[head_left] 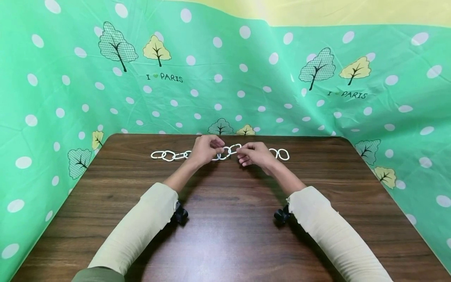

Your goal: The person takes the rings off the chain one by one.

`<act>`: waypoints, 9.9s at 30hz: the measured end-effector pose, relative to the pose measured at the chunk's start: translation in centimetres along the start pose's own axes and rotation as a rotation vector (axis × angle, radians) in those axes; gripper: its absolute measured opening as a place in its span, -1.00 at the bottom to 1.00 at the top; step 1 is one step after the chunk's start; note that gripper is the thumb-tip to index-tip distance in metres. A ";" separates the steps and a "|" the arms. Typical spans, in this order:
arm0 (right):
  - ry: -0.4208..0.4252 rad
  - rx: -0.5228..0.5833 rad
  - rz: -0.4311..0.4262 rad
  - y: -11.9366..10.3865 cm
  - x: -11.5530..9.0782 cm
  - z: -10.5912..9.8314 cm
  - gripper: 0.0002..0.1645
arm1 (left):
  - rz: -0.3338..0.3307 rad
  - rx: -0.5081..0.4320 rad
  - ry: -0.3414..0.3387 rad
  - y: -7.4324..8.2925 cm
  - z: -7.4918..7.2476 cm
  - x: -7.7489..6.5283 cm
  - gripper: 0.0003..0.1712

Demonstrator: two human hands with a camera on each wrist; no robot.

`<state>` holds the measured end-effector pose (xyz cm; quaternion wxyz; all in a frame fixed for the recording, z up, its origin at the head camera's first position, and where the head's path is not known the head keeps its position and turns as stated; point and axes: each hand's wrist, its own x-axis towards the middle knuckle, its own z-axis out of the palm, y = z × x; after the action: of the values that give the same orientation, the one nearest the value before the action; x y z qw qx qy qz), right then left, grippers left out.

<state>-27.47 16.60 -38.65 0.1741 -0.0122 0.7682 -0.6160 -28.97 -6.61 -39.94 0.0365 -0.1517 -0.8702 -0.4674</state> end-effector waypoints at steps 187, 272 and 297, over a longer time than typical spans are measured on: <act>0.150 -0.159 -0.237 1.2 0.6 0.4 -0.69 | 0.025 0.022 -0.125 0.2 -0.2 -0.7 -0.78; 0.297 -0.075 -0.059 2.7 -0.3 -2.9 -0.60 | 0.057 0.216 -0.136 -0.6 -0.9 -1.1 -0.82; 0.300 -0.283 -0.057 2.7 0.4 -0.7 -0.69 | 0.054 0.171 -0.120 -0.4 -0.6 -1.2 -0.84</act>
<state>-27.47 17.83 -41.19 0.0367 0.0338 0.8636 -0.5016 -28.00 -7.58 -40.12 0.0096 -0.1990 -0.9031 -0.3804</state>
